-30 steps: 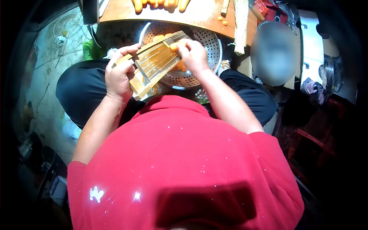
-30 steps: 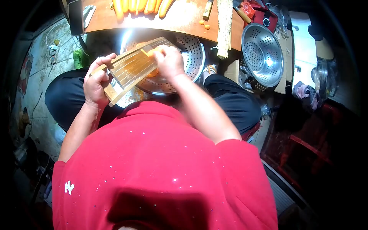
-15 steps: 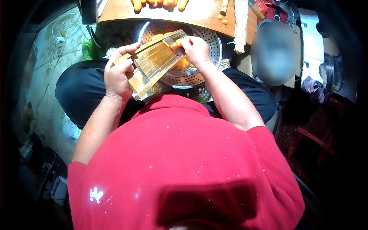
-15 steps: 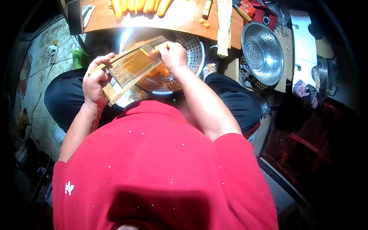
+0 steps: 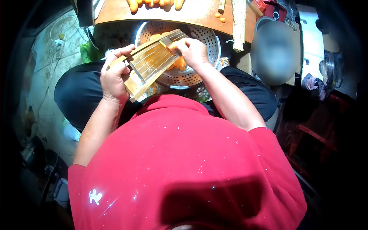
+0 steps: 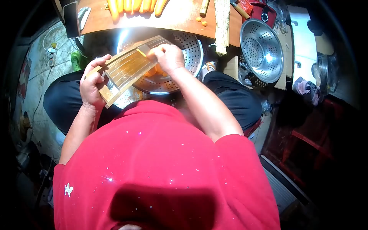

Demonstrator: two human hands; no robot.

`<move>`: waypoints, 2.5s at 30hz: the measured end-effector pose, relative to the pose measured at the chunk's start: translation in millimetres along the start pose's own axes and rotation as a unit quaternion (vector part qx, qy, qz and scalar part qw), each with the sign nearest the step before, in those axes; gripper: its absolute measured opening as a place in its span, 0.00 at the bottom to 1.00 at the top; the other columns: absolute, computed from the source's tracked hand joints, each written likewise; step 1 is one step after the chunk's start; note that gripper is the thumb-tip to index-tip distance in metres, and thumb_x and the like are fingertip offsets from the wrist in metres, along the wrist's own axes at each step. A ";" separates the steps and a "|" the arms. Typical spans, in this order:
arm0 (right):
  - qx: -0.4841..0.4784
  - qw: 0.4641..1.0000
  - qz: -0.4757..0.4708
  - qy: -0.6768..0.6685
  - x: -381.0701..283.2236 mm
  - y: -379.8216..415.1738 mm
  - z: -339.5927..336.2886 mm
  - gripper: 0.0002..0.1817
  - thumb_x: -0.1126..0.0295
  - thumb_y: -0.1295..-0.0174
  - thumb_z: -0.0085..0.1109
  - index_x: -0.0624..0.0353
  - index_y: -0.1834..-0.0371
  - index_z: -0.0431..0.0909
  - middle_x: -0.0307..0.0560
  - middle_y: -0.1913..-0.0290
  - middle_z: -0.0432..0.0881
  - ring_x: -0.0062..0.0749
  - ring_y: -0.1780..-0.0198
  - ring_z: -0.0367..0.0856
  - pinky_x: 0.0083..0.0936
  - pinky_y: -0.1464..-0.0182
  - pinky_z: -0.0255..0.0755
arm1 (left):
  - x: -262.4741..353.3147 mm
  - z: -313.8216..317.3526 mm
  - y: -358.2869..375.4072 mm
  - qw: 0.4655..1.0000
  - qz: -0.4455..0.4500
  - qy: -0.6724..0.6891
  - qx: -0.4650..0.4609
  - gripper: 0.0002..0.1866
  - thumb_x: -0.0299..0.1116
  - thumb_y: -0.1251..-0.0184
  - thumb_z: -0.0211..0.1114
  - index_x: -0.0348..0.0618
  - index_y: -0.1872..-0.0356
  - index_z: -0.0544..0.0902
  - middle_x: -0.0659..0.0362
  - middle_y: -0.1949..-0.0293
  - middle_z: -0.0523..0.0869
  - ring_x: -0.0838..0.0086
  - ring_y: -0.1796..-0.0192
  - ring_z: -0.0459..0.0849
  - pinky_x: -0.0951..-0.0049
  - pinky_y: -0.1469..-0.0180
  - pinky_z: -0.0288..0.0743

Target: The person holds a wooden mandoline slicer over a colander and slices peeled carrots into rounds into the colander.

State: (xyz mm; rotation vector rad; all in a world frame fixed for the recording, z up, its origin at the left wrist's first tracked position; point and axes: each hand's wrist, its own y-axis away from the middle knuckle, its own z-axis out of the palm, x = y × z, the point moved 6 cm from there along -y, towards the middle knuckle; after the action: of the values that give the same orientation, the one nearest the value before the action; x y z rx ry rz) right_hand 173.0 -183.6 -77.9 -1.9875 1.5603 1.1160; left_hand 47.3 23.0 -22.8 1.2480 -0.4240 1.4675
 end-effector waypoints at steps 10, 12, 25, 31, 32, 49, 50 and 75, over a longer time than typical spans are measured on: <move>-0.035 0.999 0.019 0.025 2.7 -2.9 4.8 0.13 0.58 0.43 0.56 0.54 0.68 0.85 0.54 0.64 0.83 0.46 0.59 0.81 0.34 0.52 0.73 | 0.7 3.6 0.8 1.000 -0.014 0.009 0.000 0.23 0.21 0.51 0.46 0.32 0.52 0.77 0.52 0.47 0.78 0.72 0.50 0.76 0.78 0.47 0.70; -0.024 0.998 0.007 0.065 6.0 -8.4 3.9 0.14 0.58 0.43 0.56 0.54 0.68 0.85 0.54 0.63 0.83 0.47 0.58 0.81 0.35 0.52 0.73 | 1.0 3.6 -0.9 1.000 -0.014 0.013 0.000 0.23 0.21 0.53 0.46 0.35 0.52 0.77 0.53 0.46 0.77 0.74 0.53 0.75 0.80 0.52 0.69; 0.053 0.982 0.104 -0.147 42.5 -6.4 13.5 0.15 0.59 0.44 0.64 0.62 0.67 0.82 0.48 0.64 0.85 0.29 0.63 0.83 0.24 0.55 0.75 | -2.9 3.1 -1.3 0.998 -0.020 0.059 -0.006 0.24 0.19 0.55 0.45 0.36 0.52 0.76 0.52 0.44 0.76 0.70 0.48 0.75 0.76 0.47 0.70; 0.006 0.992 -0.002 -0.130 -25.5 29.8 12.6 0.16 0.58 0.45 0.65 0.62 0.69 0.80 0.49 0.69 0.84 0.33 0.66 0.83 0.28 0.58 0.76 | -2.6 1.6 -0.3 0.999 -0.023 0.038 0.000 0.24 0.19 0.55 0.45 0.36 0.52 0.76 0.52 0.44 0.76 0.70 0.48 0.74 0.77 0.48 0.70; 0.009 0.990 -0.001 -0.139 -25.7 29.9 12.2 0.16 0.57 0.45 0.65 0.62 0.69 0.80 0.50 0.70 0.84 0.34 0.67 0.83 0.28 0.59 0.76 | -2.5 1.4 -0.4 0.999 -0.025 0.038 0.001 0.24 0.19 0.55 0.45 0.36 0.52 0.76 0.52 0.44 0.76 0.70 0.48 0.74 0.77 0.48 0.70; 0.030 0.995 0.093 -0.030 0.7 -0.2 6.4 0.16 0.57 0.46 0.65 0.61 0.71 0.80 0.51 0.70 0.84 0.38 0.67 0.83 0.30 0.59 0.76 | -4.2 -0.4 -0.9 1.000 -0.027 0.002 -0.004 0.24 0.20 0.54 0.45 0.38 0.52 0.77 0.54 0.44 0.76 0.73 0.49 0.73 0.81 0.52 0.68; 0.039 0.991 0.127 -0.002 18.3 -12.6 4.8 0.15 0.57 0.46 0.65 0.60 0.73 0.80 0.50 0.71 0.84 0.36 0.68 0.83 0.29 0.59 0.76 | -7.0 -0.7 -1.9 0.999 -0.031 0.029 -0.001 0.24 0.20 0.54 0.45 0.38 0.52 0.77 0.54 0.44 0.76 0.74 0.49 0.73 0.81 0.53 0.67; -0.018 0.989 0.118 0.090 6.5 -12.1 12.2 0.19 0.51 0.46 0.61 0.59 0.72 0.79 0.55 0.67 0.84 0.45 0.61 0.83 0.33 0.52 0.74 | -2.8 2.2 -0.1 0.999 -0.034 0.015 -0.003 0.24 0.20 0.54 0.45 0.37 0.52 0.77 0.54 0.44 0.76 0.73 0.50 0.74 0.80 0.50 0.68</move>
State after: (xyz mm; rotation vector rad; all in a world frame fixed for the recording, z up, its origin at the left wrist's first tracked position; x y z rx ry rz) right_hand 180.4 -175.3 -92.5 -2.0137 1.9224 1.0808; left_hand 47.9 19.9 -24.5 1.2235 -0.3619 1.4234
